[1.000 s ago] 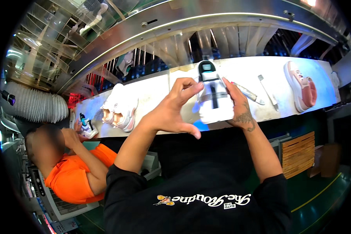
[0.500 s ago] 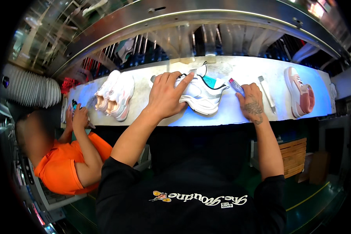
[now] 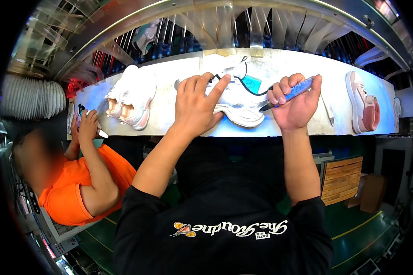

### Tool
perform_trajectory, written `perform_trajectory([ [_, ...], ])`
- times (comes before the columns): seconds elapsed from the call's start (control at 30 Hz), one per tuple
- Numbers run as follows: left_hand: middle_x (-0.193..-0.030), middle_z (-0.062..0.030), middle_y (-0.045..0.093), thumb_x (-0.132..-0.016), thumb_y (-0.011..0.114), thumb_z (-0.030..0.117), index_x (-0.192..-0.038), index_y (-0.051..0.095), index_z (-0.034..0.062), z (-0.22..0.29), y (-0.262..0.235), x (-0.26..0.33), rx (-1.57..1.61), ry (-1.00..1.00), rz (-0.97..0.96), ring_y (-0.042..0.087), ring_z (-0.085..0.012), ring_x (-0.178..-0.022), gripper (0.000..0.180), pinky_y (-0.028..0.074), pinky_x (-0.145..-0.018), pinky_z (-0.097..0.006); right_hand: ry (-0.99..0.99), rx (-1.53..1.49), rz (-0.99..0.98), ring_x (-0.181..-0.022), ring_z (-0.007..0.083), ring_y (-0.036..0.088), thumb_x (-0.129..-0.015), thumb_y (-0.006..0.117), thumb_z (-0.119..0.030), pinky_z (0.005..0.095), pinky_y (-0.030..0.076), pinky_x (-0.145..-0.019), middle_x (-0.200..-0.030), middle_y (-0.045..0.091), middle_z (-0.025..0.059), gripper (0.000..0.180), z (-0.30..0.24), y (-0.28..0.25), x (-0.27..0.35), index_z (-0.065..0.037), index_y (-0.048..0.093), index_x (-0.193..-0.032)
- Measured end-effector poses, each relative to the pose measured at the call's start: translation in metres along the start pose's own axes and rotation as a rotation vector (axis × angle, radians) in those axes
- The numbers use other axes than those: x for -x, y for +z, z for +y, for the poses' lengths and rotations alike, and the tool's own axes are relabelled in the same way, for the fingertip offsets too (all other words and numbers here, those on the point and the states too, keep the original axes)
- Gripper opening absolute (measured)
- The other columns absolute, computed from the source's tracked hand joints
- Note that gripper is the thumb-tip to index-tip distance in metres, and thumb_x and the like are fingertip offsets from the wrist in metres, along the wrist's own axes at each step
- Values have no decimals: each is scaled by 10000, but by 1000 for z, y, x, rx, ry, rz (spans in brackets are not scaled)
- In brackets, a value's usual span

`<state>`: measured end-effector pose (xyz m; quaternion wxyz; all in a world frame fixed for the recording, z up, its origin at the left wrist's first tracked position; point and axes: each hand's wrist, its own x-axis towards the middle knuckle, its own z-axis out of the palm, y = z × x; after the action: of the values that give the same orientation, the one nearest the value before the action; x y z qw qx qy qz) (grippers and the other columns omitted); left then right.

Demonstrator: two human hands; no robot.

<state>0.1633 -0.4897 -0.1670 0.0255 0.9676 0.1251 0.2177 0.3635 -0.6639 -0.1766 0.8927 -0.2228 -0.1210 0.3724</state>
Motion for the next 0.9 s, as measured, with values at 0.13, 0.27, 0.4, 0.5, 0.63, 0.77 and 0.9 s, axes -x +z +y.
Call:
perform_trajectory([
  [0.13, -1391, -125, 594, -609, 982, 214, -1562, 586, 265, 0, 2, 3, -15, -4, 25, 585, -367, -1242, 1033, 428, -1076, -514, -51, 62, 55, -556, 166, 465, -1127, 300, -767, 352, 422, -593, -690, 523, 18, 716, 17, 7, 9, -136, 549, -897],
  [0.27, -1405, -135, 601, -599, 967, 180, -1553, 604, 241, 0, 0, 3, -12, -1, 12, 594, -368, -1241, 1022, 440, -1069, -515, 25, 99, 188, -572, 146, 431, -1111, 307, -793, 334, 399, -596, -703, 487, 10, 703, 12, -1, 9, -159, 512, -888],
  [0.4, -1446, -173, 603, -546, 950, 150, -1571, 598, 185, 4, 9, -3, -47, 51, 86, 610, -381, -1234, 1085, 467, -1049, -528, -58, 68, 340, -576, 150, 414, -1102, 318, -803, 332, 388, -603, -704, 471, 8, 698, 26, 15, 14, -157, 488, -897],
  [0.5, -1442, -179, 607, -542, 942, 138, -1574, 599, 170, 2, 13, -1, -50, 58, 111, 613, -388, -1223, 1088, 471, -1040, -529, -128, 56, 255, -655, 191, 489, -1108, 354, -778, 367, 451, -679, -759, 519, 53, 690, 36, 18, 23, -125, 503, -942],
  [0.63, -1444, -193, 607, -543, 936, 159, -1579, 599, 164, -1, 8, -2, -47, 59, 78, 614, -398, -1214, 1090, 472, -1036, -531, -75, 196, -56, -818, 251, 604, -1179, 397, -605, 456, 534, -838, -875, 611, 109, 570, 28, 5, 21, -82, 565, -1025],
  [0.77, -1526, -244, 557, -542, 1005, 364, -1592, 565, 115, 10, 9, -7, -74, 49, 19, 572, -442, -1299, 1166, 427, -1100, -589, -5, 78, 39, -723, 177, 493, -1195, 469, -484, 411, 475, -774, -779, 503, 23, 431, 19, -1, 16, -125, 552, -971],
  [0.9, -1616, -311, 467, -438, 1024, 627, -1588, 517, 18, 34, 4, -5, 2, -23, -29, 501, -501, -1389, 1397, 346, -1150, -694, -76, 46, 377, -636, 151, 386, -1178, 500, -496, 369, 398, -697, -692, 382, -21, 458, 30, 30, 27, -169, 452, -862],
])
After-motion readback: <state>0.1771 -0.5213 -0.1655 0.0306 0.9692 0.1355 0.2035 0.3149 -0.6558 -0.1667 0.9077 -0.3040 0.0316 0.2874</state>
